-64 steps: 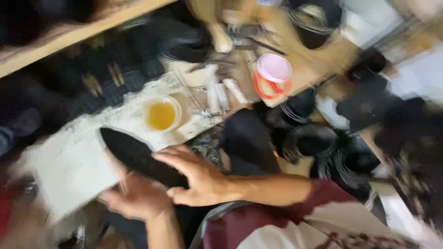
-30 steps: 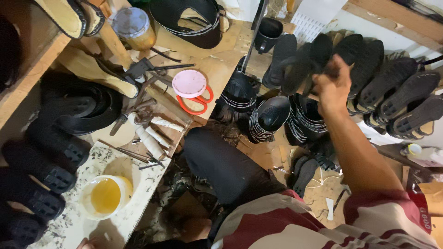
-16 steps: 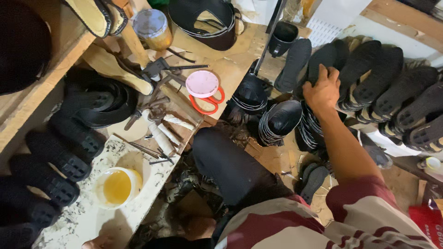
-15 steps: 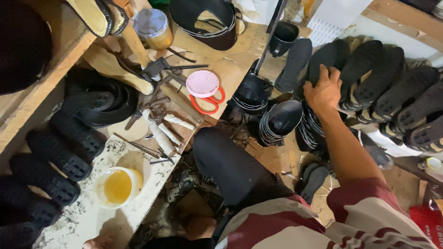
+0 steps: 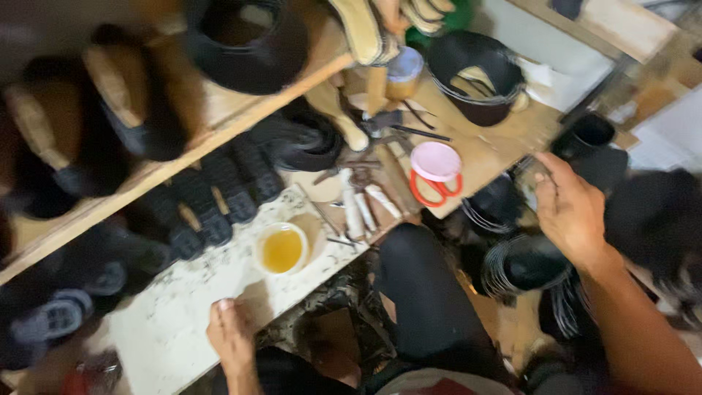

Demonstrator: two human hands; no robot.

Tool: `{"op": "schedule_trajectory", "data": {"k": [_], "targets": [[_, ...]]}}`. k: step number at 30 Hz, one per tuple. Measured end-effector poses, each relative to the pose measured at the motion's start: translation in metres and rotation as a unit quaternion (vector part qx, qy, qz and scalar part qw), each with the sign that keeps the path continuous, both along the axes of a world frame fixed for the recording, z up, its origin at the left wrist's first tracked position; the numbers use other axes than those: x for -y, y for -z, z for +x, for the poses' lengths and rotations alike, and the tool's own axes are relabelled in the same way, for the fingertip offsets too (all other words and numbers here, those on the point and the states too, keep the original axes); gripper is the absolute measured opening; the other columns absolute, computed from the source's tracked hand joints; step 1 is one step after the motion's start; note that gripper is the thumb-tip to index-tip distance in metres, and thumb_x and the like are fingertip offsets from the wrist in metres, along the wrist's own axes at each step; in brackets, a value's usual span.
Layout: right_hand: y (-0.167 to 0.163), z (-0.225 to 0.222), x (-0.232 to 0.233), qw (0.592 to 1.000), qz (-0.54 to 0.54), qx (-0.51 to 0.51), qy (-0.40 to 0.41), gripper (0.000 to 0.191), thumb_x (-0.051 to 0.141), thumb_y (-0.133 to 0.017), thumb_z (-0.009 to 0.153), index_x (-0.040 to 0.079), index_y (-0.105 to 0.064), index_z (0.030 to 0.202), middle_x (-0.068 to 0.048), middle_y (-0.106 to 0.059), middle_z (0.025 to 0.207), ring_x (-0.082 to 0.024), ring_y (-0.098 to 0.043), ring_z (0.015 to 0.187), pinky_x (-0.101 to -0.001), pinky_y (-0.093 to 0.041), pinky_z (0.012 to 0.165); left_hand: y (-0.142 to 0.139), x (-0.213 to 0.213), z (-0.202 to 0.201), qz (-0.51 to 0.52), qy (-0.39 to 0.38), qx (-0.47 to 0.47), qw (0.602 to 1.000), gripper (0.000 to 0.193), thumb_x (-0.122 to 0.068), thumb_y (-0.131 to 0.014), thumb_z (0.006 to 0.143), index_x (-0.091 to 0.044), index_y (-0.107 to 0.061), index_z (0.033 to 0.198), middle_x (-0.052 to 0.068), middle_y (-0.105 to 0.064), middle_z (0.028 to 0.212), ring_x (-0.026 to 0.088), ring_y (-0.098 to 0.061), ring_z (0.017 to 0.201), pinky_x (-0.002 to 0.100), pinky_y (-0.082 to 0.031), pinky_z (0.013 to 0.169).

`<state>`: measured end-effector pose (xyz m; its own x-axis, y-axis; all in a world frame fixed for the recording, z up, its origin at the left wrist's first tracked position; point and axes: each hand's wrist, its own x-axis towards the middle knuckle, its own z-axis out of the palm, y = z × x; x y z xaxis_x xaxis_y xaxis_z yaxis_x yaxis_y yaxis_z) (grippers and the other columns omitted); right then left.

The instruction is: The person repeatedly picks up black shoe soles, dips fingers into a small container of yellow liquid, and rubs the liquid onto the sole surface. The person handles the soles one at a time, turning them over and applying the liquid to different areas before placing them back on the workbench.

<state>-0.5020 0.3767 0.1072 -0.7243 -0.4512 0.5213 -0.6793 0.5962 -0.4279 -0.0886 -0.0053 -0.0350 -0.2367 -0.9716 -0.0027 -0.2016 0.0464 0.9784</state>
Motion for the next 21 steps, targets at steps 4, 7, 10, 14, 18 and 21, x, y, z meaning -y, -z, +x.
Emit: {"op": "schedule_trajectory", "data": {"k": [4, 7, 10, 14, 18, 21], "targets": [[-0.051, 0.011, 0.069, 0.995, -0.004, 0.096, -0.014, 0.047, 0.02, -0.077, 0.096, 0.01, -0.066, 0.141, -0.017, -0.064, 0.078, -0.029, -0.061, 0.069, -0.039, -0.053, 0.069, -0.007, 0.008, -0.01, -0.013, 0.023, -0.021, 0.999, 0.037, -0.029, -0.053, 0.108, -0.004, -0.06, 0.082, -0.003, -0.048, 0.066, 0.006, -0.04, 0.06, 0.026, -0.034, 0.051], [-0.102, 0.021, 0.12, 0.986, -0.012, -0.015, -0.166, 0.052, 0.022, -0.08, 0.094, 0.006, -0.064, 0.141, -0.013, -0.067, 0.088, -0.027, -0.064, 0.079, -0.0389, -0.052, 0.077, -0.01, 0.013, -0.017, 0.01, 0.016, -0.067, 0.998, 0.046, -0.029, -0.058, 0.11, -0.003, -0.052, 0.073, -0.002, -0.045, 0.066, 0.007, -0.035, 0.059, 0.027, -0.03, 0.051], [-0.152, 0.024, 0.158, 0.937, 0.011, -0.19, -0.291, 0.058, 0.022, -0.081, 0.09, 0.001, -0.062, 0.141, -0.014, -0.069, 0.102, -0.033, -0.063, 0.09, -0.0432, -0.05, 0.082, -0.012, 0.012, -0.018, 0.004, 0.019, -0.11, 0.994, 0.045, -0.028, -0.055, 0.107, -0.003, -0.056, 0.07, -0.001, -0.051, 0.066, 0.008, -0.039, 0.059, 0.026, -0.032, 0.052], [-0.204, 0.003, 0.184, 0.894, 0.068, -0.274, -0.347, 0.053, 0.018, -0.078, 0.095, 0.001, -0.057, 0.14, -0.014, -0.068, 0.106, -0.035, -0.065, 0.094, -0.0467, -0.05, 0.083, -0.013, 0.006, -0.01, -0.097, 0.044, -0.07, 0.992, 0.049, -0.028, -0.044, 0.11, -0.001, -0.057, 0.072, 0.002, -0.058, 0.07, 0.01, -0.045, 0.064, 0.027, -0.038, 0.06], [-0.209, -0.026, 0.177, 0.923, 0.137, -0.21, -0.291, 0.042, 0.024, -0.076, 0.102, 0.009, -0.061, 0.138, -0.014, -0.069, 0.103, -0.034, -0.067, 0.094, -0.0468, -0.053, 0.08, -0.011, 0.003, -0.007, -0.116, 0.051, -0.062, 0.99, 0.05, -0.029, -0.043, 0.11, 0.0, -0.058, 0.073, 0.005, -0.061, 0.071, 0.012, -0.05, 0.066, 0.029, -0.041, 0.062], [-0.173, -0.053, 0.167, 0.942, 0.16, -0.132, -0.265, 0.059, 0.029, -0.073, 0.096, 0.014, -0.058, 0.151, -0.014, -0.069, 0.105, -0.035, -0.068, 0.093, -0.0489, -0.054, 0.08, -0.005, 0.003, -0.005, -0.105, 0.054, -0.064, 0.991, 0.05, -0.031, -0.045, 0.11, 0.001, -0.059, 0.074, 0.005, -0.061, 0.072, 0.012, -0.049, 0.066, 0.029, -0.039, 0.062]]}}
